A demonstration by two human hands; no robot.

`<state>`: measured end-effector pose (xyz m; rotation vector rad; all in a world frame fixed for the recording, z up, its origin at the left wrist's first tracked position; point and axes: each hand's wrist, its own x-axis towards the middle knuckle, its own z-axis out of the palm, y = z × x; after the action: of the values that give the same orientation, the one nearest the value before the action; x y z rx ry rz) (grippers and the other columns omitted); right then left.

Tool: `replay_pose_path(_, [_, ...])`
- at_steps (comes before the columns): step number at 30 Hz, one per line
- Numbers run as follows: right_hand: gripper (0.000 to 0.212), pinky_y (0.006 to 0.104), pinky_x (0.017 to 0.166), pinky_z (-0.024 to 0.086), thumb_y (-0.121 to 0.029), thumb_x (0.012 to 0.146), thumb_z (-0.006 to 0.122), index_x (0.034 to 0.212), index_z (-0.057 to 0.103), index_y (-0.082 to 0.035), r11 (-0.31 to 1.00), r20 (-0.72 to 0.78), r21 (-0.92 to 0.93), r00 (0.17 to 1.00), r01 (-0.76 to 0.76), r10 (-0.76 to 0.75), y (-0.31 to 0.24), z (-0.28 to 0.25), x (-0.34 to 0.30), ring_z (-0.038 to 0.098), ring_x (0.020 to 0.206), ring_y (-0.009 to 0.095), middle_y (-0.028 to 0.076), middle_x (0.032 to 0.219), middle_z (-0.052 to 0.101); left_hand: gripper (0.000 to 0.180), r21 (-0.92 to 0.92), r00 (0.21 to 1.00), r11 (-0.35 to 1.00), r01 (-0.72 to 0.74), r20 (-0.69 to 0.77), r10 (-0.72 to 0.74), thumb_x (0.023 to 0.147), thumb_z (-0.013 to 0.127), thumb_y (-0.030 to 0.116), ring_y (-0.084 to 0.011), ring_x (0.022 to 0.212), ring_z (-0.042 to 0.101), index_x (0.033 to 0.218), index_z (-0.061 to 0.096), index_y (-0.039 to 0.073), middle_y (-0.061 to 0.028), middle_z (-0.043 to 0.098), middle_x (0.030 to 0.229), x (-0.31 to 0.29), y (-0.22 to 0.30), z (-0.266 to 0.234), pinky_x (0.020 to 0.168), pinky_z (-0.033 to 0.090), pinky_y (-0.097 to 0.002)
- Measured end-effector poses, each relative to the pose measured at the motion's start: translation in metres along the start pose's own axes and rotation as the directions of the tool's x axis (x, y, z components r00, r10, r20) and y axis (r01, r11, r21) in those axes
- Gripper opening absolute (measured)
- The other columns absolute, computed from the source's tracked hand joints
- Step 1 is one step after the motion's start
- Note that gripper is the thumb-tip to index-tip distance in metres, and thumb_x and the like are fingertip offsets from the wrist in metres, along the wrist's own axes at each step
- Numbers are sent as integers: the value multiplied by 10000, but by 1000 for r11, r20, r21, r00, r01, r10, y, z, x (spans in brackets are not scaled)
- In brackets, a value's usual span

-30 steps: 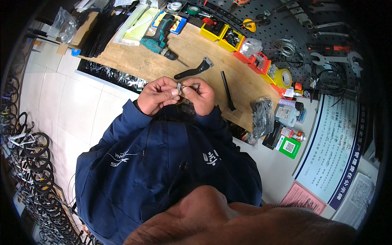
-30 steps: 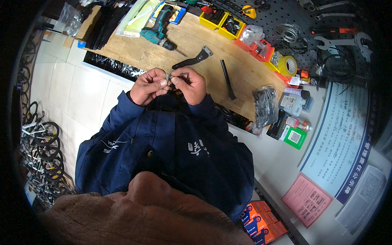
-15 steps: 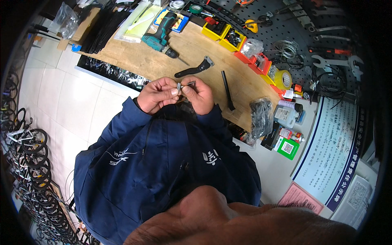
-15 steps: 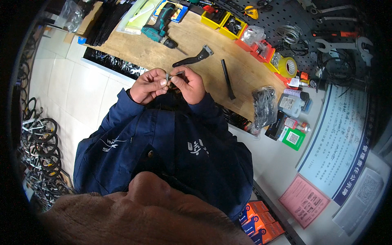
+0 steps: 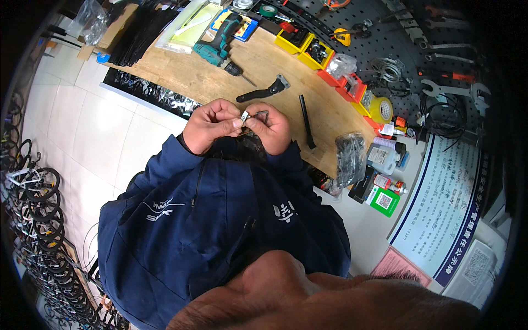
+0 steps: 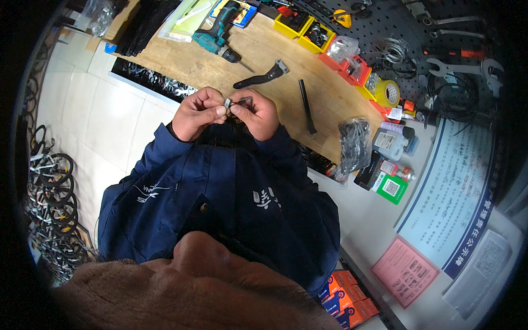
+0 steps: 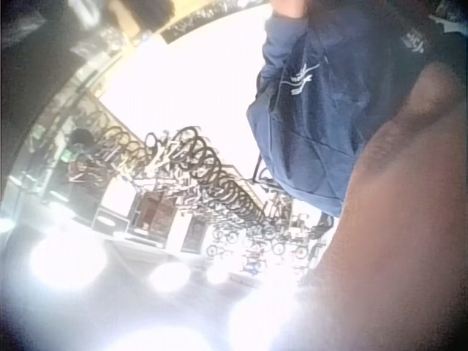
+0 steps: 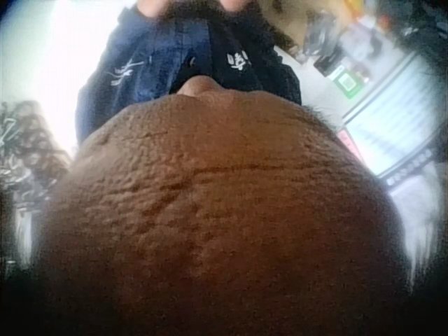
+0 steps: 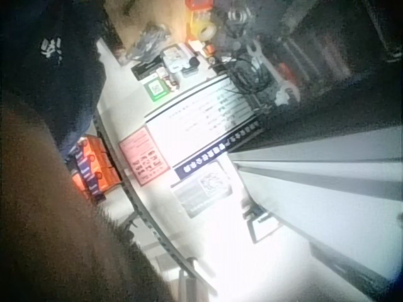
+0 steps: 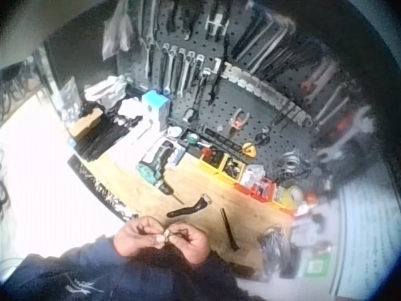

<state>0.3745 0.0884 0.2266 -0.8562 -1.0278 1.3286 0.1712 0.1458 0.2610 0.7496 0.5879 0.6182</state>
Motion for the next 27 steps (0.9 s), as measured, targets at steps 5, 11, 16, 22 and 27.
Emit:
replay_pose_path(5, [193,273,737,542,10,874,755,1049,680,-22,934,-164,-344,974,92,-156,-15,15,1,679,868,135,74,982,699,204,114,995,989,-91,-37,96,974,675,-5,-96,896,673,1173,633,-29,-64,714,1012,-8,11,12,824,554,-243])
replay_pose_path(11, [265,343,743,573,24,790,781,1029,699,-54,634,-14,-743,941,216,-337,-45,28,4,713,880,271,110,981,706,228,201,978,964,-176,-78,195,958,688,-27,-83,947,668,1182,649,-48,-67,722,1041,-15,15,19,859,542,-230])
replay_pose_path(16, [277,359,754,576,14,780,789,1031,697,-59,569,49,-774,921,279,-386,-51,35,9,712,884,288,113,978,702,233,225,965,953,-204,-117,234,941,719,-21,-99,945,681,1166,668,-50,-79,733,1036,-16,14,15,862,553,-239])
replay_pose_path(22, [248,364,755,570,-15,813,783,1038,685,-50,568,41,-780,927,262,-372,-47,38,12,701,885,300,121,985,690,236,170,968,968,-186,-137,211,935,734,-5,-109,935,688,1159,677,-51,-85,737,1022,-15,12,9,851,564,-245])
replay_pose_path(27, [166,313,647,541,-79,886,768,1030,695,-38,585,14,-766,917,266,-398,-43,42,15,697,775,242,111,936,697,228,206,958,952,-226,-132,255,937,734,0,-108,921,691,1152,682,-50,-82,739,1013,-16,11,8,832,568,-240])
